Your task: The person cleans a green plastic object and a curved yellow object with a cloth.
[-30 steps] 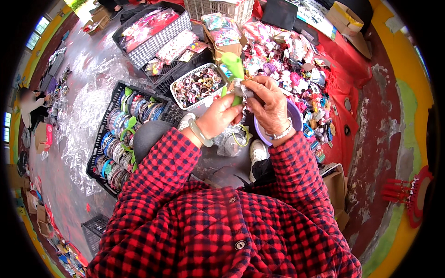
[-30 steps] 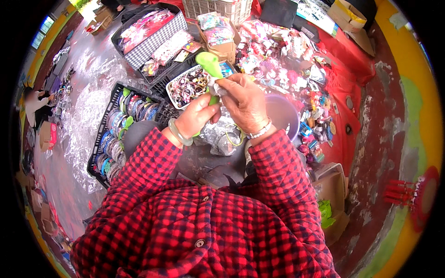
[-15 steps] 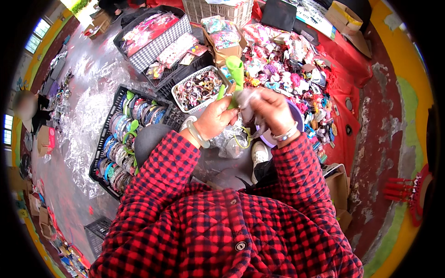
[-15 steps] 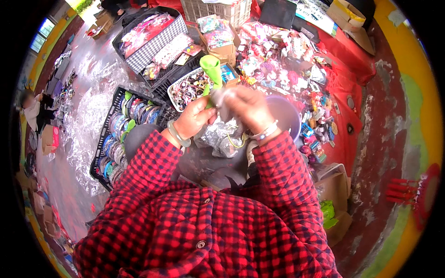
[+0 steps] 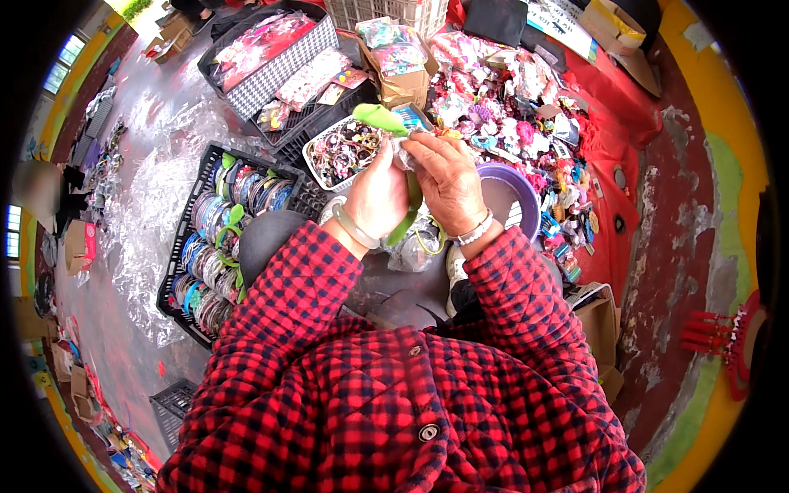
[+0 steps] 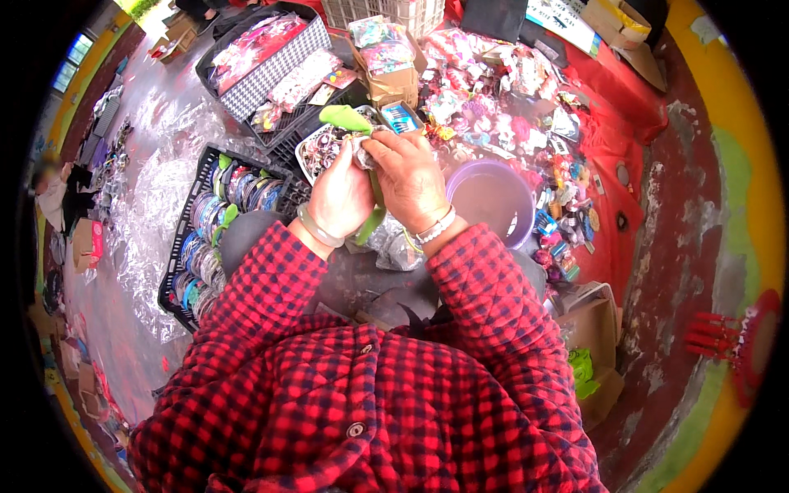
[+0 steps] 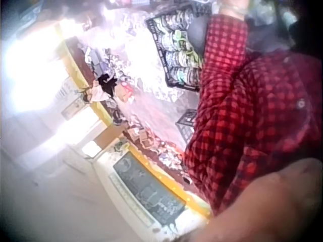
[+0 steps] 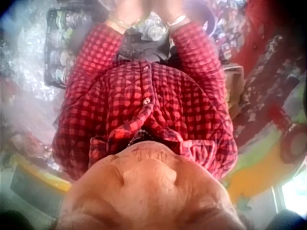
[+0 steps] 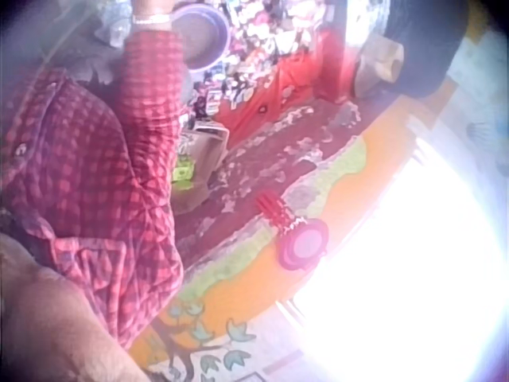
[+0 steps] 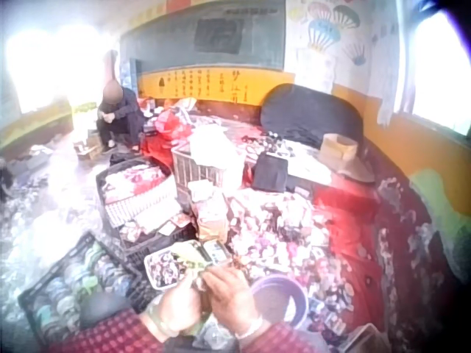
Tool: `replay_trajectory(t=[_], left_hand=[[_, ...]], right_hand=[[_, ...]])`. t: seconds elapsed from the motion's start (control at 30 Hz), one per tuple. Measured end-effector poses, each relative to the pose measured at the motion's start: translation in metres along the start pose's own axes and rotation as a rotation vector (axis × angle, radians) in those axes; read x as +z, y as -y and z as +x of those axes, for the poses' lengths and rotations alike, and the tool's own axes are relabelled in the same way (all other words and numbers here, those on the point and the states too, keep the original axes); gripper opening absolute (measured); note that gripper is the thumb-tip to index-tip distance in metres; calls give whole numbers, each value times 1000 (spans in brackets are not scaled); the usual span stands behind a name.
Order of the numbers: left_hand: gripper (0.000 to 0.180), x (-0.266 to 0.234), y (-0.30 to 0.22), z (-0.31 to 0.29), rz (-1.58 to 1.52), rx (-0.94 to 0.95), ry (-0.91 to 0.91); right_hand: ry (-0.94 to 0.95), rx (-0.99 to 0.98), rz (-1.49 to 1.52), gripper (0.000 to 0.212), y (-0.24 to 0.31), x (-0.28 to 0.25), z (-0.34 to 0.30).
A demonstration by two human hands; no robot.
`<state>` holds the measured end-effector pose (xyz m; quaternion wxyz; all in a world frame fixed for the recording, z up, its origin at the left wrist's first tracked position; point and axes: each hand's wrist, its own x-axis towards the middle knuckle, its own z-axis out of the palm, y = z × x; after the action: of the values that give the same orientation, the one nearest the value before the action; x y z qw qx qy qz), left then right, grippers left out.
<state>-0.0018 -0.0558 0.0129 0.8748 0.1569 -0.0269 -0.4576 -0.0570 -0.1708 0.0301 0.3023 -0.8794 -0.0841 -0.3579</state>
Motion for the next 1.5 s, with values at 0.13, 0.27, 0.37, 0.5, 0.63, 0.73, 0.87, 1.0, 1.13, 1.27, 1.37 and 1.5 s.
replay_trajectory(t=[0.13,0.27,0.37,0.5,0.63,0.73,0.87,1.0,1.13,1.27,1.37,1.5], left_hand=[[38,-1,-6,0,14,76,16],[37,1,-20,-3,28,170,-59],[39,-11,-20,1,36,181,-35],[35,-18,-38,3,-9,268,-55],[30,-7,-64,-5,8,311,96],[32,1,-77,-16,70,356,-23],[36,-12,-87,-23,223,313,-14],[29,-3,-93,-36,289,356,-49],[28,12,-126,-69,367,501,-87],[34,7,-185,-136,531,689,-195],[34,-25,-219,-215,761,791,-297],[35,-84,-220,-322,780,814,-752]], right_hand=[[-24,-90,-59,34,10,-2,-2],[78,-125,16,40,19,9,-9],[76,-93,157,37,7,11,-16],[243,246,457,36,15,7,-22],[374,983,1037,28,8,-13,-27],[356,575,401,32,-11,-21,-7],[-53,921,1508,41,-31,-13,-28],[2,967,1404,44,-35,-11,-31],[73,903,1205,36,-38,-8,-34],[40,952,1146,31,-46,-5,-46],[163,967,1093,28,-38,-5,-44],[274,983,1201,5,-8,10,-36]])
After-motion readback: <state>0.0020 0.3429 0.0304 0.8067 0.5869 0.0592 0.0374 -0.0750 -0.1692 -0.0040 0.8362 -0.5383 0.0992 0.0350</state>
